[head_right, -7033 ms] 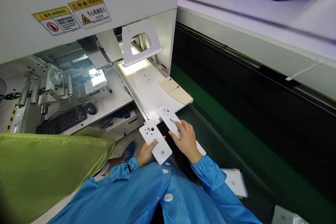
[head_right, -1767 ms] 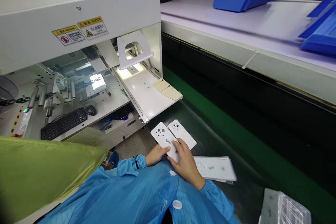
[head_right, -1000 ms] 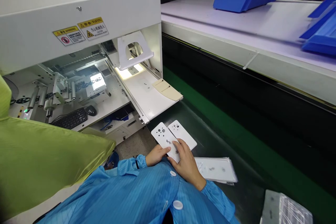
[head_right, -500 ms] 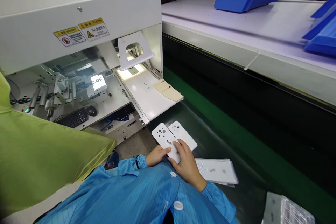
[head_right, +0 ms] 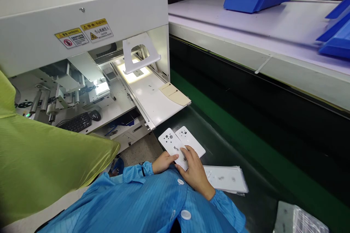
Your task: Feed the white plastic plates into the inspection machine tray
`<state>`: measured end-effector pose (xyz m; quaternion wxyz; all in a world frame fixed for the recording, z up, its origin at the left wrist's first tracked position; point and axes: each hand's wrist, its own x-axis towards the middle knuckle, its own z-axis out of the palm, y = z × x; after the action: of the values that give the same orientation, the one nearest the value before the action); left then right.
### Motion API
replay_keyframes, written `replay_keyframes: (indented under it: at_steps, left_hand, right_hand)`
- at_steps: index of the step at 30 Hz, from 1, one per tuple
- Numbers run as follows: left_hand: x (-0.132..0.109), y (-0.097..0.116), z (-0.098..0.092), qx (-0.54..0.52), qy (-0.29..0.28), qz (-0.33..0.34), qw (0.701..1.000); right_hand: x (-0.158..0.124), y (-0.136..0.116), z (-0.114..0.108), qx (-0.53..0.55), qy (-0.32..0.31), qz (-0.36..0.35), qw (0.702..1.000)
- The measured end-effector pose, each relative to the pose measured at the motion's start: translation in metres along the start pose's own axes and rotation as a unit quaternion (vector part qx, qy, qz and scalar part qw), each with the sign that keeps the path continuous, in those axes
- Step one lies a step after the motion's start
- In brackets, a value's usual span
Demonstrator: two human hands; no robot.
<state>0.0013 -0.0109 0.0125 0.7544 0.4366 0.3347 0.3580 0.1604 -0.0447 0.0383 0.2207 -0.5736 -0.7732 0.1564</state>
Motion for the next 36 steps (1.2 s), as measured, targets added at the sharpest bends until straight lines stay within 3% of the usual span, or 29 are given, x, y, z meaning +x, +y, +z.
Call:
replay_keyframes:
  at_steps: [36]
  left_hand:
    - [0.0002,-0.0019,-0.0001,0.001,0.001,-0.015,1.0]
  right_hand:
    - [0.0001,0.0008,0.0005,-0.002,0.002,0.004,1.0]
